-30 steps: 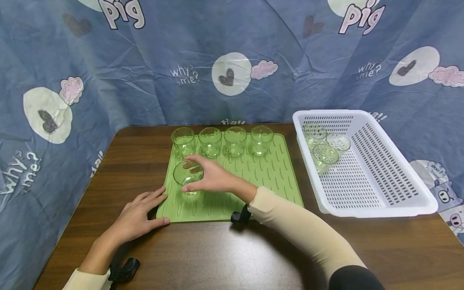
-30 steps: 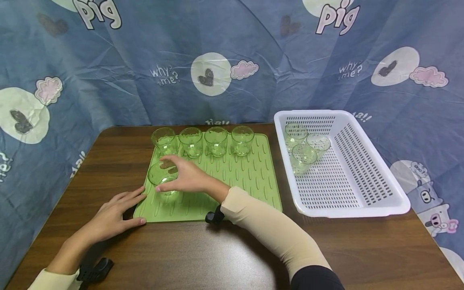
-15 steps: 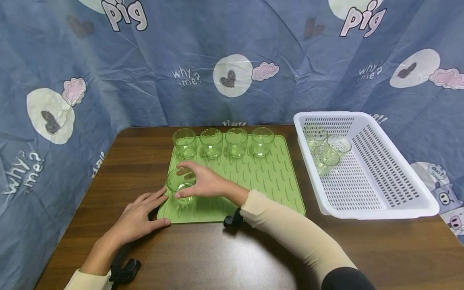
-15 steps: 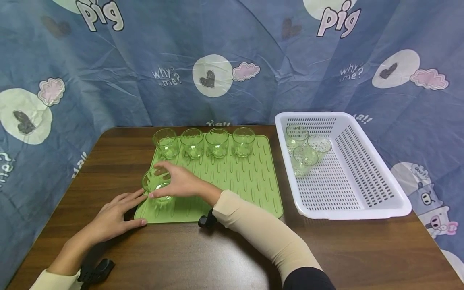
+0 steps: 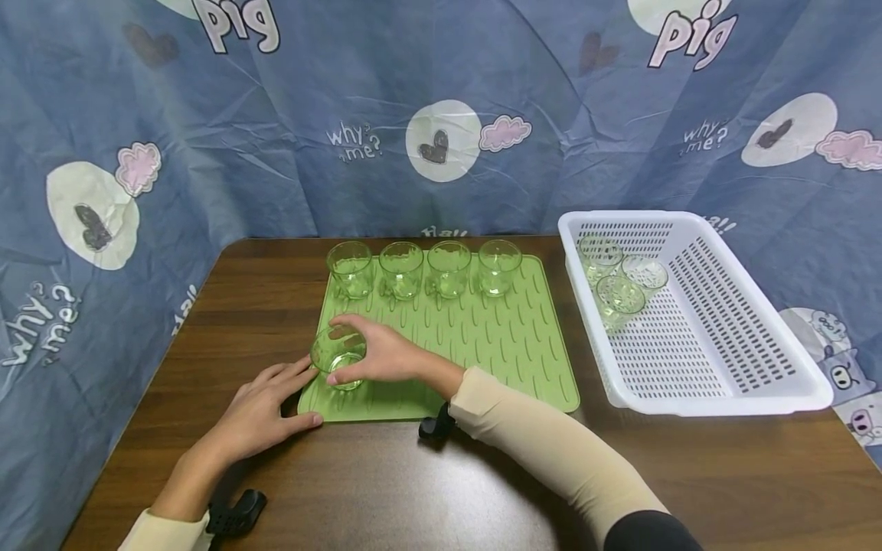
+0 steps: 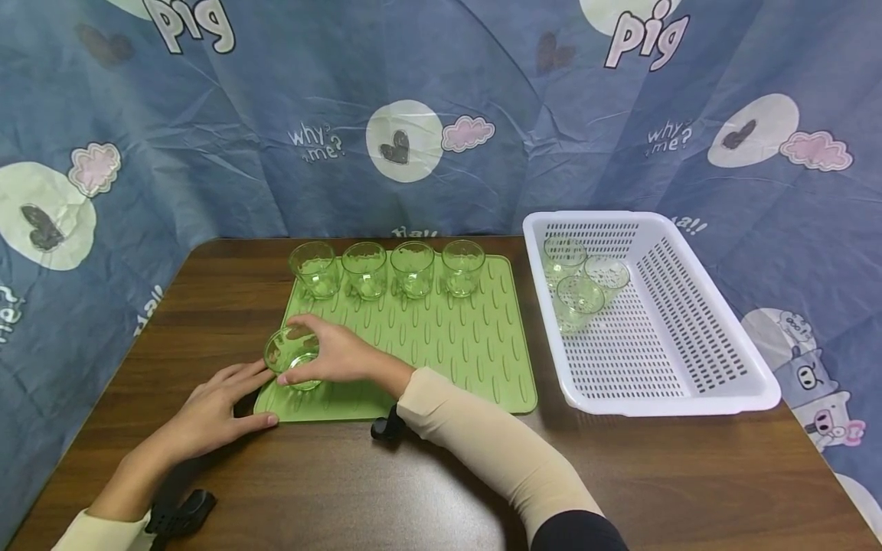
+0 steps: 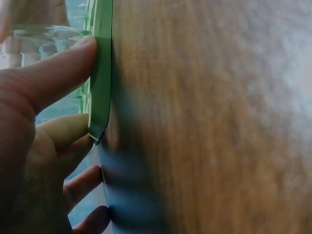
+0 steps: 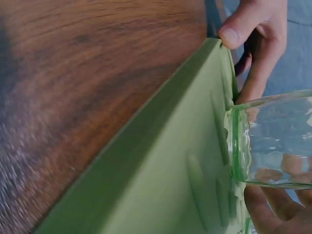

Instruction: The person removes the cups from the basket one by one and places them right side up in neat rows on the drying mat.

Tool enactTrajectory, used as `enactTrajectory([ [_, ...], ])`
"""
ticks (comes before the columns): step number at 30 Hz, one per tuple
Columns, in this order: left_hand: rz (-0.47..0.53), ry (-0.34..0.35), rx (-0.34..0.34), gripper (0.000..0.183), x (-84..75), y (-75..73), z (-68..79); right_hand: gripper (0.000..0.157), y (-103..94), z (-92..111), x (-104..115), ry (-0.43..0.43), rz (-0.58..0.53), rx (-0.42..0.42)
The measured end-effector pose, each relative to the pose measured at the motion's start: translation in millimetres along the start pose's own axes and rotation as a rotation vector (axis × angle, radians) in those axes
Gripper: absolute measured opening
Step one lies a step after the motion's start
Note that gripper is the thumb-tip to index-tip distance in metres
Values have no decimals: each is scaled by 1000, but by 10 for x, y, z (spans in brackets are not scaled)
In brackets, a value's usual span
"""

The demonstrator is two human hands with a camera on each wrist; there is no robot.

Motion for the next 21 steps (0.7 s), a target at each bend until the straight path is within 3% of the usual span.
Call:
enactTrajectory([
  [15, -10, -15, 11, 77, 8, 15, 11, 88, 63, -14, -43, 7, -7, -7],
  [21, -17, -8, 5, 77, 5, 7, 6, 85, 83, -23, -50, -29, -67, 12],
])
Point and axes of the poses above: each hand's wrist, its own z-axis away from the middle knuckle, its own y-axis out of the palm, x = y × z, the point moved 6 cm from there along -z, towards the middle knuckle, and after that the axes turned 12 degrees about x, right-handed, at the moved point
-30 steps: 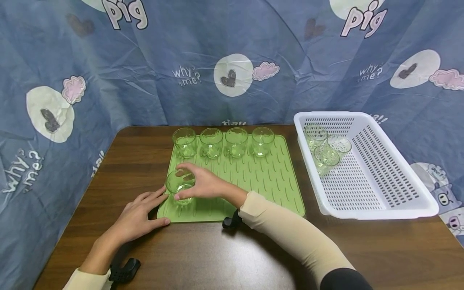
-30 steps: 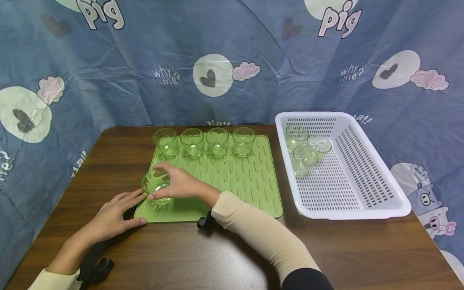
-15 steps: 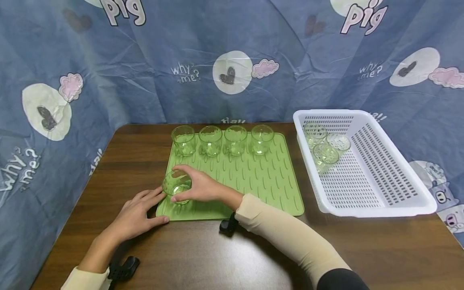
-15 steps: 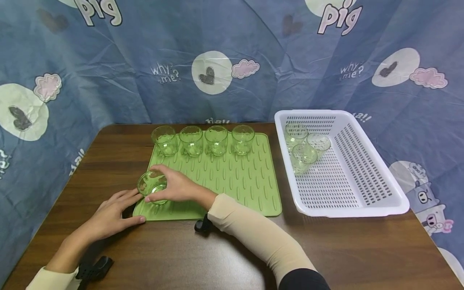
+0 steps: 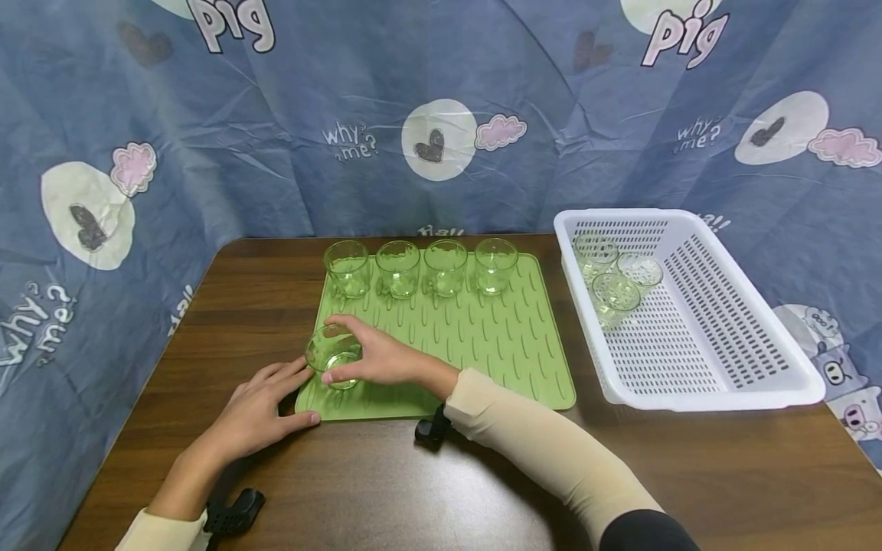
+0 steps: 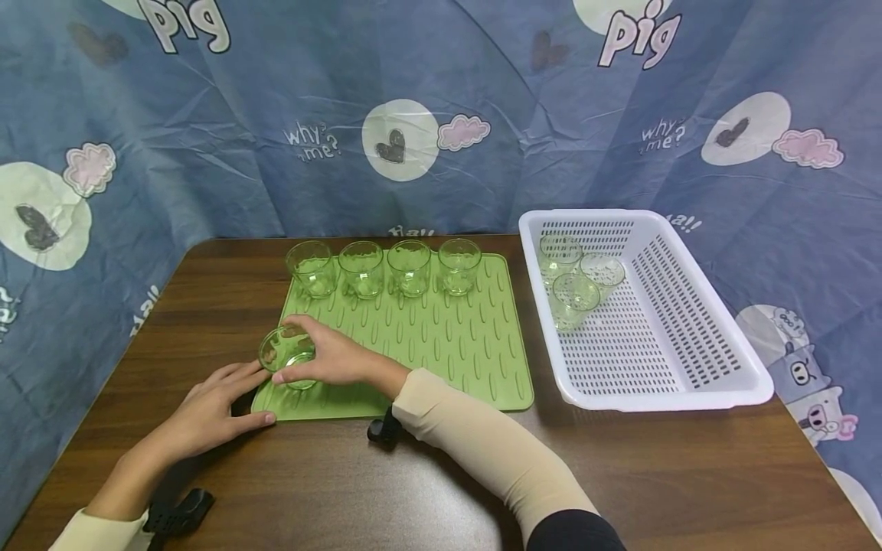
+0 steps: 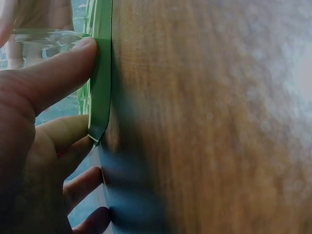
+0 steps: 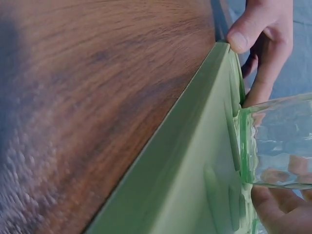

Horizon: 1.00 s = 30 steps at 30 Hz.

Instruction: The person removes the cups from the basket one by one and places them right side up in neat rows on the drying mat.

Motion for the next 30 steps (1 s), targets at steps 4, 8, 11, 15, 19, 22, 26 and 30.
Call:
enactTrajectory([
  [4, 0, 1, 3, 77, -3, 5, -7, 86, 4, 7, -8, -6, -22, 3],
  [8, -1, 1, 7, 78, -3, 22, -20, 90, -5, 28, -19, 28, 1, -25],
  [11, -3, 0, 10, 78, -3, 28, -23, 97, -15, 43, -27, 54, 25, -52],
  [15, -6, -5, 11, 78, -2, 12, -8, 100, -69, 74, -15, 63, 58, -105],
  [19, -11, 4, 2, 78, -17, 9, -7, 94, -161, 174, 6, 70, 110, -150],
  [22, -13, 10, -2, 78, -29, 19, -16, 90, -230, 306, 36, 94, 179, -161],
  [26, -11, 4, 4, 78, -27, 31, -33, 82, -355, 522, 144, 120, 218, -181],
  [30, -12, 3, 2, 78, -7, 34, -24, 73, -506, 707, 341, 144, 180, -217],
])
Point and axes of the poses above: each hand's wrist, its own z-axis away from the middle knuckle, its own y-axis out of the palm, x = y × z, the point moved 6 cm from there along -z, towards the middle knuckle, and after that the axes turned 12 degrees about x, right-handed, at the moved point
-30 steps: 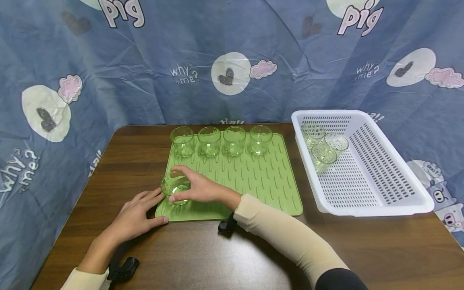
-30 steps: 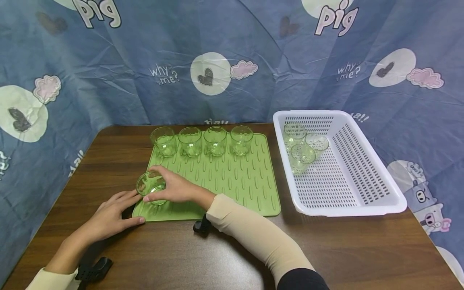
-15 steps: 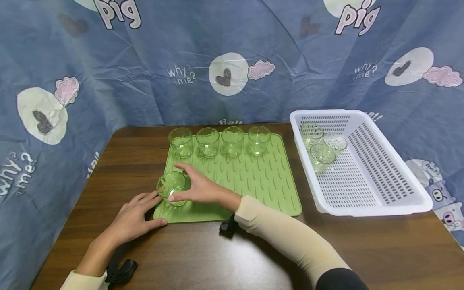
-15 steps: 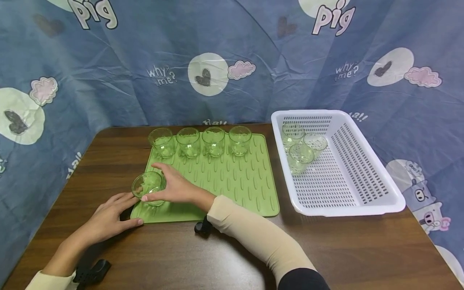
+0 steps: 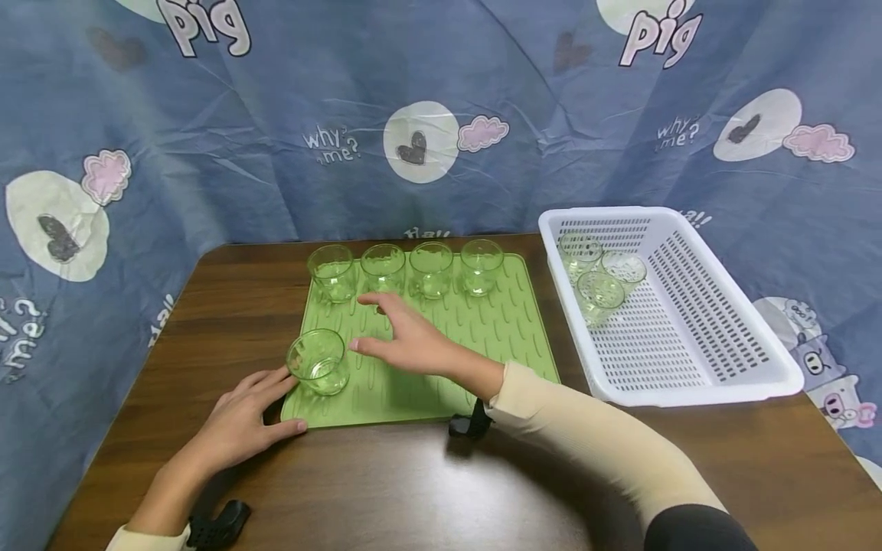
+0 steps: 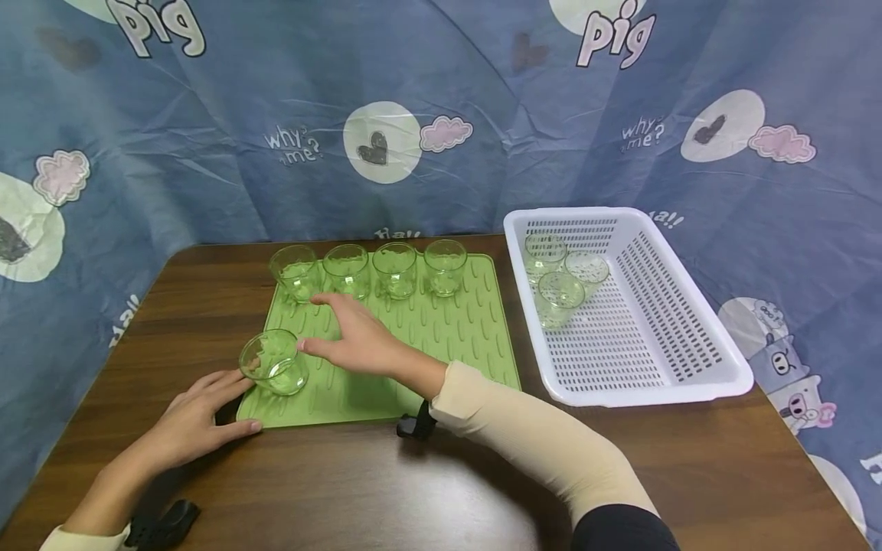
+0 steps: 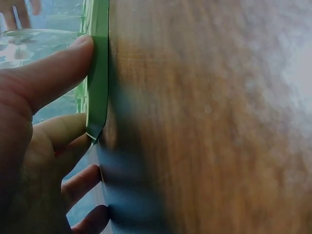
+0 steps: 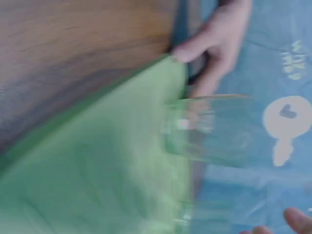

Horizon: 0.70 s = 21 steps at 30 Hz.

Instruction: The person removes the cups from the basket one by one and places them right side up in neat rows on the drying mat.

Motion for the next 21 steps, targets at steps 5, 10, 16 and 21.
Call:
enactTrajectory([
  [5, 1, -2, -3, 78, 20, 10, 38, 65, -206, 156, 182, -6, -11, -8],
  [10, -5, -4, 1, 78, 31, 23, 40, 63, -312, 287, 243, -6, 28, -6],
  [16, -10, -3, 6, 78, 25, 29, 28, 62, -377, 370, 205, -1, 69, -15],
  [21, -14, 4, -5, 77, 0, 15, 12, 61, -466, 450, 190, -24, 67, -34],
])
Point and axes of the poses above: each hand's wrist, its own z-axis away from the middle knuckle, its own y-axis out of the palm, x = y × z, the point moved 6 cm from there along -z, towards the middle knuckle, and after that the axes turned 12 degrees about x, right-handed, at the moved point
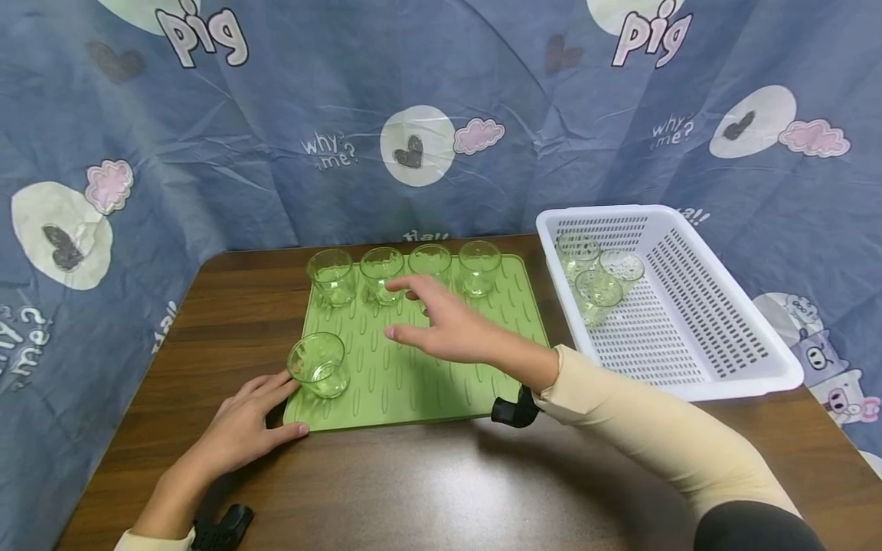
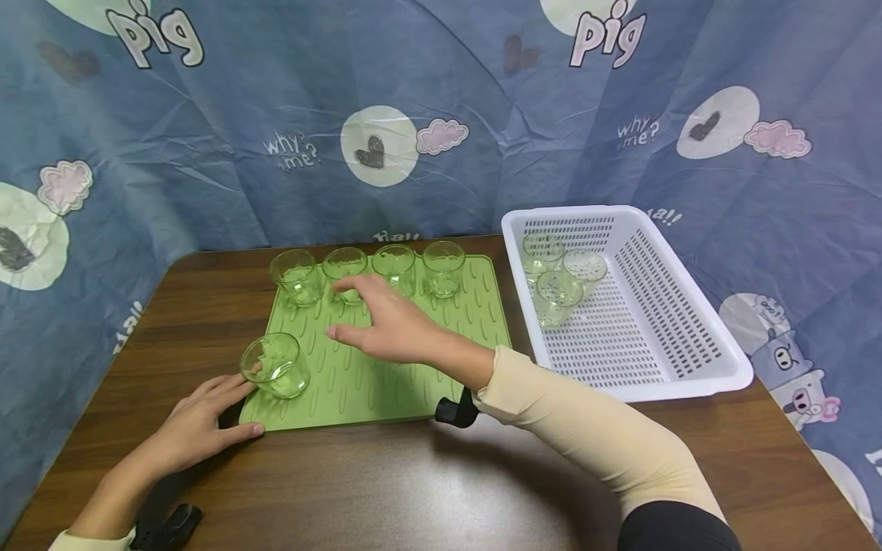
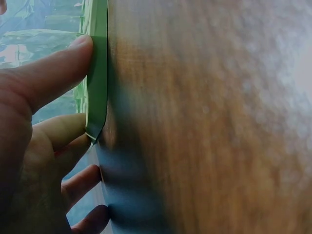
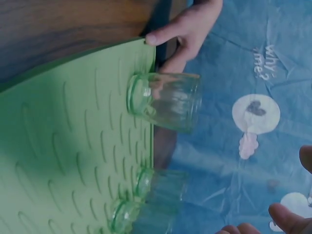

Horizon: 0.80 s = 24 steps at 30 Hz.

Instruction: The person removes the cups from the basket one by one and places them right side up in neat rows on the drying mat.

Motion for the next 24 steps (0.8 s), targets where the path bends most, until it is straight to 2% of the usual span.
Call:
enactTrajectory([
  [9, 2, -3, -1, 78, 14, 0, -3, 58, -317, 255, -140, -10, -15, -80],
  [15, 10, -5, 0, 78, 20, -1, -1, 56, -712, 503, -313, 29, 43, -191],
  [24, -12, 3, -13, 76, 12, 5, -7, 45, -1363, 988, -812, 90, 24, -280],
])
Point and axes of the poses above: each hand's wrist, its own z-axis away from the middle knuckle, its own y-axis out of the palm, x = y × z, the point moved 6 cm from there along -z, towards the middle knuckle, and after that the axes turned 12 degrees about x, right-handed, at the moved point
